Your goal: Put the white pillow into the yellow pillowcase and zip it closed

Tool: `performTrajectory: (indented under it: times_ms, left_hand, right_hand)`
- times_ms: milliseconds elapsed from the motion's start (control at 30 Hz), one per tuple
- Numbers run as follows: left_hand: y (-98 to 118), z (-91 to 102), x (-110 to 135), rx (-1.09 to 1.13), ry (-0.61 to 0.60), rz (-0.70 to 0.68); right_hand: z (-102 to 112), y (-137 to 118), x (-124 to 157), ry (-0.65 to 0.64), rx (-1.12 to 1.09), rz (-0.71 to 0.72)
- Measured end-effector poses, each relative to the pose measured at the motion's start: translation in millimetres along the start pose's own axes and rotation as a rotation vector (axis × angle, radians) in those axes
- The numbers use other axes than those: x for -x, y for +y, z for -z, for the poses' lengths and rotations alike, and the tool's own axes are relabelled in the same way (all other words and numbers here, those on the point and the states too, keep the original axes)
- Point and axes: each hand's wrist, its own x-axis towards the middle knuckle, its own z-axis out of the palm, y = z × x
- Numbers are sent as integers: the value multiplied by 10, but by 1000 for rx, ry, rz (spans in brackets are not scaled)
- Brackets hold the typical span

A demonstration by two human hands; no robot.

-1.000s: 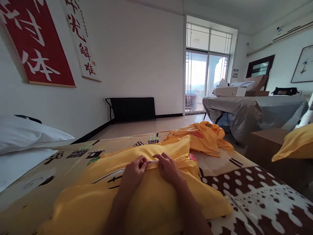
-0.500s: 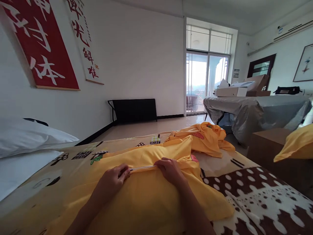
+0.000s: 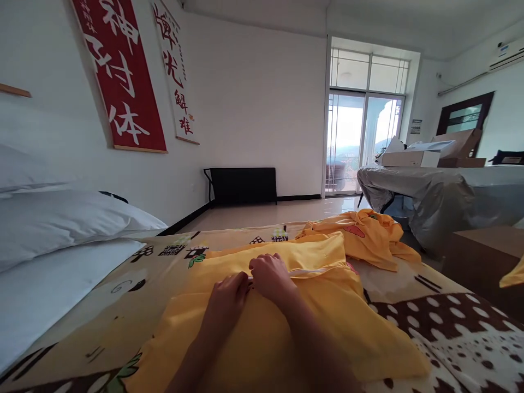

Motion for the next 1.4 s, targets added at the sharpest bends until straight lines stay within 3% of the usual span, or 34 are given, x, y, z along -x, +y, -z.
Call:
performTrajectory:
  times_ms: [100,200,300,500,700,867,1033,1167,1267,1400]
  left_hand:
    - [-46,-15,20,17,67,1]
    - [-76,-15,27,73,23,17]
    - [-76,14,24,100,18,53]
    - [-74,72,1,189,-40,139]
    - [-107,66,10,266,-7,121]
    - [-166,82,15,343,-44,166]
    - [-315,189,-26,331,11,160]
    - [-435,344,0,369,-97,177]
    - [-480,432,42,366,-174,200]
    - [-507,492,71,349,-190,189]
  right_hand:
    - [-214,-119,-76,41,-83,-147]
    - [-427,-82,-42,163,-200,-248]
    - [-493,3,-4,180,-246,-194]
    - [-348,35,51,41,-224,-154]
    - [-307,3,110,-77,-166,-55]
    - [-322,16,78,-61,-199,-43]
    - [-313,49,103,-28,-81,-1]
    - [-382,60,88,50,-68,176]
    - [-447,20,62,105,-71,166]
    - [-525,-96,71,102,-103,108]
